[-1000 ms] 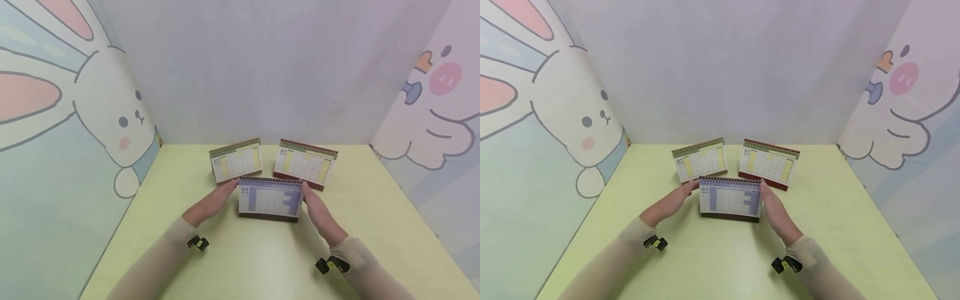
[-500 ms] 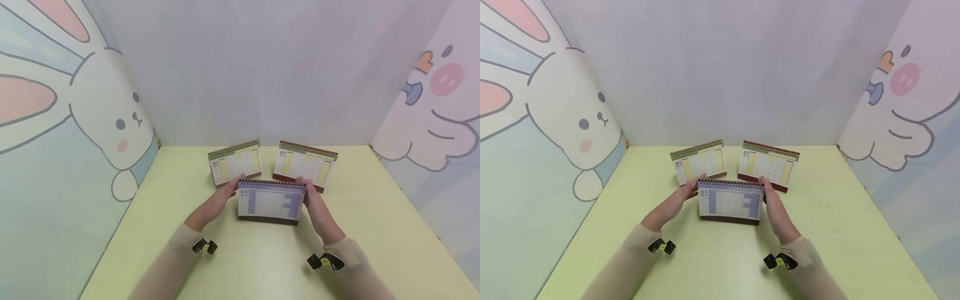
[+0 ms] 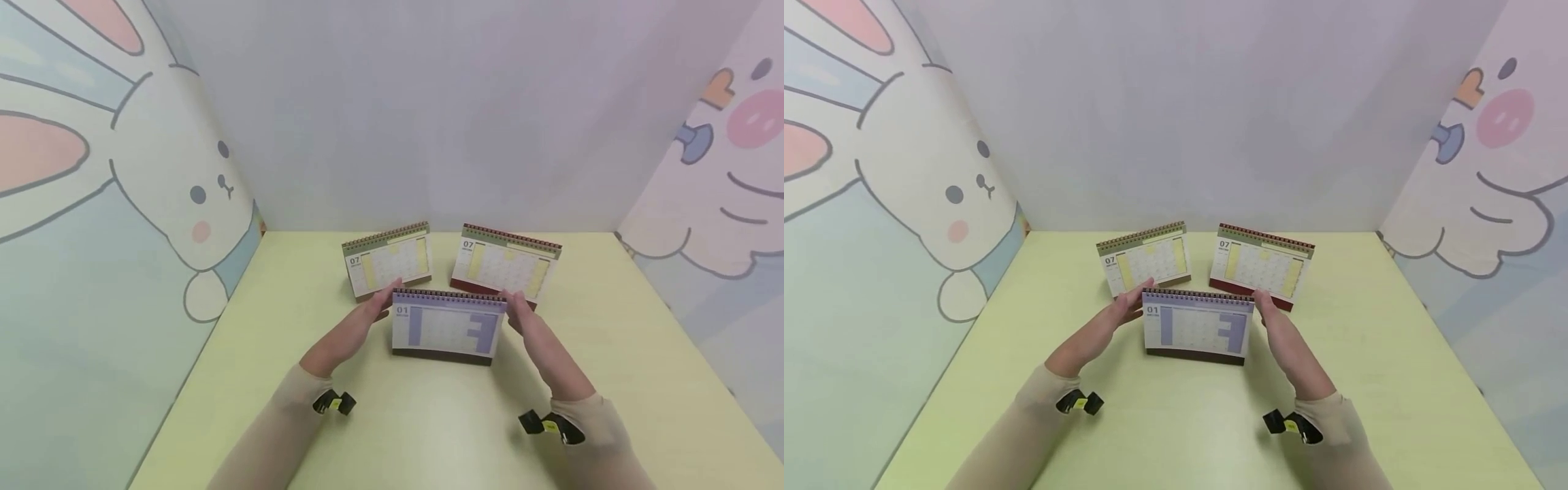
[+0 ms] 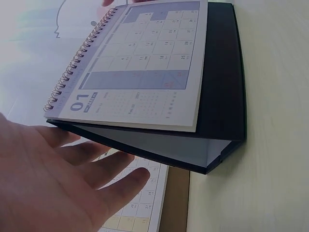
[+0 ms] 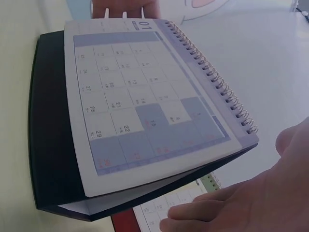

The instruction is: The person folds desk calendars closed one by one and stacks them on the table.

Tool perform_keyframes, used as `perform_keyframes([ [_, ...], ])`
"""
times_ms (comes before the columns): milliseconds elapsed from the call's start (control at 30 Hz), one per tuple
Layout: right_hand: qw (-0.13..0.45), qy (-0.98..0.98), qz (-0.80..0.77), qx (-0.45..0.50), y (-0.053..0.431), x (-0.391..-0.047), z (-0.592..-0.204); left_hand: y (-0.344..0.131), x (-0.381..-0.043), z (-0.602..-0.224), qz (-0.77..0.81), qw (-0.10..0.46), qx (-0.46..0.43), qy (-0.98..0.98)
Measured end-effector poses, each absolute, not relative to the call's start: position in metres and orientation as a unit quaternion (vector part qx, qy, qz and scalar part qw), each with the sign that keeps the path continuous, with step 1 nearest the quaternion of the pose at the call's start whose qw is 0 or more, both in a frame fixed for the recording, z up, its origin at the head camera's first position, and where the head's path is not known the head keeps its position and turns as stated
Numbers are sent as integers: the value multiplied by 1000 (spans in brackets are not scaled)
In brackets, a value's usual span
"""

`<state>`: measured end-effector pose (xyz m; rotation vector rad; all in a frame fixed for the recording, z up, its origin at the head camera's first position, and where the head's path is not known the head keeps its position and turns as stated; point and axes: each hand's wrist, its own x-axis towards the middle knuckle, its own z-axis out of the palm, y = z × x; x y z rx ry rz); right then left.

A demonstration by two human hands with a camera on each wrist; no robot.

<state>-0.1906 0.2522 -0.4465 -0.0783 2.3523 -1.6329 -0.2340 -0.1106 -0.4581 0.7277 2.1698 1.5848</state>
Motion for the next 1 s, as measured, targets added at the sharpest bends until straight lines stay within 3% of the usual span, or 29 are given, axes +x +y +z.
perform_keyframes([
  [167, 169, 814, -555, -21, 252, -194, -443, -113, -233, -457, 549, 166, 258, 778],
  [1000, 127, 841, -520, -76, 272, -189, -445, -106, -229, -458, 573, 147, 285, 754],
])
